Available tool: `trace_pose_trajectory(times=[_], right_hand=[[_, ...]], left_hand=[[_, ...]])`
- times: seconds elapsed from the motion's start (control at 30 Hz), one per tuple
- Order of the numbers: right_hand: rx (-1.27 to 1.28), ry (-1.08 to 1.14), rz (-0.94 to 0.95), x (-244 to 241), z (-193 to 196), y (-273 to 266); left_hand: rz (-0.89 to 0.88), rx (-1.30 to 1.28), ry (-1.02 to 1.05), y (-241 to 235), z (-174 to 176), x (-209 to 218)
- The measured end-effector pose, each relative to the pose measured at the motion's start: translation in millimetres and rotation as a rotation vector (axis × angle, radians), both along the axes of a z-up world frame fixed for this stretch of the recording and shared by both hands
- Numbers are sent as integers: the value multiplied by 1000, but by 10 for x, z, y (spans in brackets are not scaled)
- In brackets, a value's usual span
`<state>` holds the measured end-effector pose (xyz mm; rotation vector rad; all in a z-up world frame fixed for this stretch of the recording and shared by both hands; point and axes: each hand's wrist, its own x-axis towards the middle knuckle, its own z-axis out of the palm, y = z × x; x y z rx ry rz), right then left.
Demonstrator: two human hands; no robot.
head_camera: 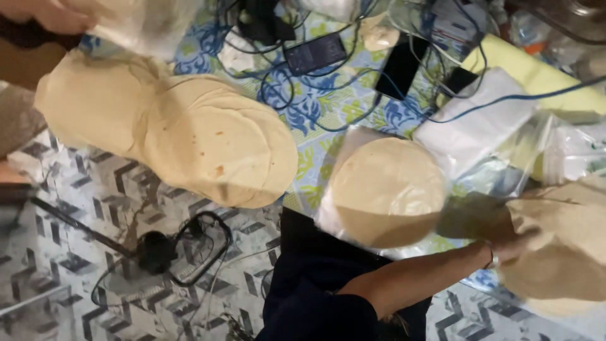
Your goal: Placing stacks of tortillas into plastic bags and arranging them on a table.
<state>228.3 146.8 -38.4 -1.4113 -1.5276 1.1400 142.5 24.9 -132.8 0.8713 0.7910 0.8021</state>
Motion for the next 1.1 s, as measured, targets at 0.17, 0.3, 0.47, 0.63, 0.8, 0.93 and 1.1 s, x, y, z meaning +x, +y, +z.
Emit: trace_pose_trajectory(times=[0.17, 0.3, 0.47, 0.63, 0.8, 0.93, 1.1], right_hand=[[41, 73, -25, 589, 325, -346], [51, 93, -148, 1431, 264, -1463], [86, 118, -335, 899, 877, -3103], [-324, 57, -630, -2804, 2169, -1774], [-426, 409, -678, -2770, 1174, -1729], [-317, -162, -458, -3056, 1438, -1167], [-128, -522, -314, -2824, 976, -1079]], left_hand=[[166, 276, 250, -326, 1169, -907], [209, 412, 20, -55, 2017, -2248], [-150, 172, 157, 183, 2569, -3672], [3, -78, 160, -100, 2020, -4750], [158, -89, 94, 78, 2250, -5231], [154, 277, 557, 600, 2166, -5278], [106, 350, 912, 816, 1811, -5369]])
